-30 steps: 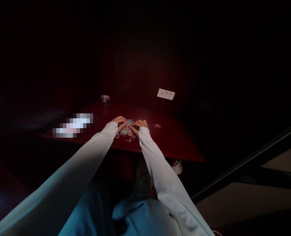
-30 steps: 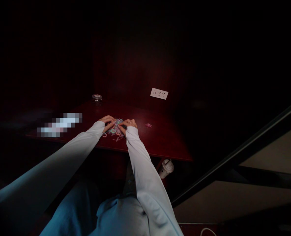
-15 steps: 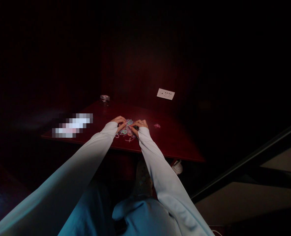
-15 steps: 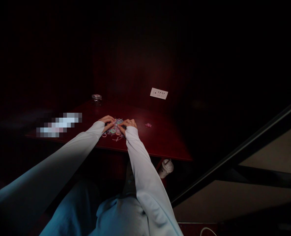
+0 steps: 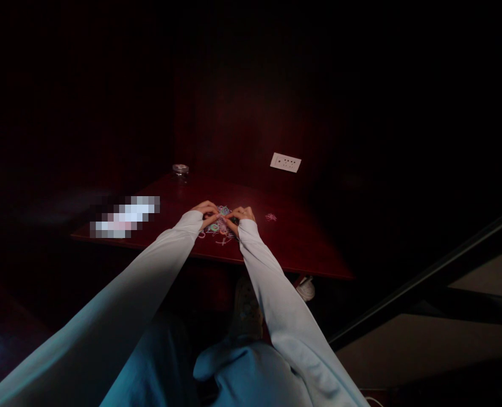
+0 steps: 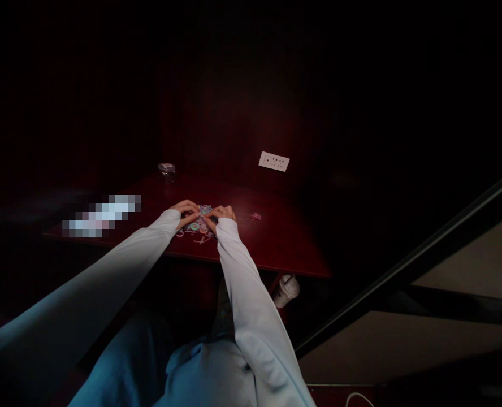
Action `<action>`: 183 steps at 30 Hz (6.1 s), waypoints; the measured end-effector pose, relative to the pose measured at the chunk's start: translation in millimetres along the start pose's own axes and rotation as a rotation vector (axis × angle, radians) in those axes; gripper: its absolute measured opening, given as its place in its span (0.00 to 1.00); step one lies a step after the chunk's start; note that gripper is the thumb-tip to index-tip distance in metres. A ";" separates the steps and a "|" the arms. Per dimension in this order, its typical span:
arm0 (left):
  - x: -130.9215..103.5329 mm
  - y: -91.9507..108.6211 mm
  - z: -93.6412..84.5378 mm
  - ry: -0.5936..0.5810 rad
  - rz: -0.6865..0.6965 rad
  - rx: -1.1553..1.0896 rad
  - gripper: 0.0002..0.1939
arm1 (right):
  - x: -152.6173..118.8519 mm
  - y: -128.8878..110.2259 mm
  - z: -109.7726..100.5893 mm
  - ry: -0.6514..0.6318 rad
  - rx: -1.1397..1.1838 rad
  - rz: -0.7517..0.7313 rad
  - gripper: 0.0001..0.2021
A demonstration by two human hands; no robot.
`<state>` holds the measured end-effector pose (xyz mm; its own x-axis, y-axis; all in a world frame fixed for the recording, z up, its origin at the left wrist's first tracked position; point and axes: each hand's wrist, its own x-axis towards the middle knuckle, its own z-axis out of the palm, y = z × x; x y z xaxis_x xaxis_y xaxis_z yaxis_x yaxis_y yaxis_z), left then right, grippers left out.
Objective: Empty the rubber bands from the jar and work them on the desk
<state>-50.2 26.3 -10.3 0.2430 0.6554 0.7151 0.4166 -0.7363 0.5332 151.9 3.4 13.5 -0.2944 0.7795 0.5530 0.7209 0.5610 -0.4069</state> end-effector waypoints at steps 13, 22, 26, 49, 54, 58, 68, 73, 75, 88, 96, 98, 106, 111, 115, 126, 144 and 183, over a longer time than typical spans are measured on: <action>0.4 -5.5 -1.0 -0.020 0.017 0.034 0.23 | -1.1 -2.1 -1.7 -0.008 0.008 0.010 0.07; 1.2 -8.0 0.1 -0.001 0.027 0.046 0.23 | -1.1 -6.3 -1.7 -0.002 -0.003 -0.010 0.06; 1.3 -8.0 -0.2 -0.009 0.028 0.036 0.22 | -1.6 -6.7 -1.3 0.005 0.001 -0.004 0.07; 1.3 -1.9 0.4 0.016 0.006 -0.009 0.22 | 1.1 3.2 2.5 0.047 0.018 -0.024 0.10; 1.1 -2.9 0.0 0.009 0.003 0.015 0.22 | 1.4 3.1 2.5 0.042 0.014 -0.018 0.12; 0.5 -4.7 -0.1 0.002 0.008 0.043 0.21 | 0.9 2.1 1.8 0.036 0.008 -0.011 0.12; 1.6 -6.1 0.1 0.000 -0.005 0.050 0.21 | 0.3 0.5 -0.1 0.028 -0.005 -0.015 0.10; 1.5 -2.9 0.2 0.006 -0.026 0.028 0.21 | 0.1 -0.2 -1.3 0.018 -0.004 -0.013 0.10; 1.4 -2.9 0.5 0.016 -0.030 0.031 0.21 | -0.1 0.0 -1.1 0.020 0.002 -0.012 0.11; -0.5 -4.4 1.3 -0.024 -0.003 0.033 0.21 | 0.7 -1.6 -2.0 0.005 0.014 -0.007 0.07; 0.0 -8.0 0.8 -0.036 0.018 0.011 0.23 | 0.6 -2.0 -2.3 0.005 0.012 -0.009 0.07; 0.3 -8.7 0.7 -0.027 0.023 0.009 0.24 | 0.3 -1.8 -2.0 0.010 0.012 -0.018 0.08; 0.8 -5.7 1.8 0.003 0.013 0.010 0.24 | 0.0 -2.0 -1.5 0.012 -0.002 -0.009 0.10; 1.4 -2.1 1.3 0.014 -0.017 0.021 0.25 | 0.1 -1.2 -1.0 0.007 -0.003 -0.014 0.11; 1.1 0.6 0.9 0.009 -0.028 0.027 0.25 | -0.2 -0.4 -0.6 0.017 0.006 -0.019 0.11; 0.7 0.9 1.8 0.026 -0.030 0.039 0.23 | 0.0 0.8 -0.2 0.022 0.016 -0.018 0.09; 1.3 -4.7 2.2 0.032 -0.005 0.018 0.19 | -0.3 0.4 -0.7 0.025 0.015 -0.019 0.08; 1.0 -6.9 0.6 0.015 0.065 -0.031 0.18 | -1.1 -1.8 0.3 -0.027 -0.065 -0.001 0.12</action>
<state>-52.4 32.1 -13.5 0.2556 0.6037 0.7551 0.3727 -0.7822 0.4992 150.8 1.6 13.4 -0.3111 0.7867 0.5332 0.7598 0.5429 -0.3577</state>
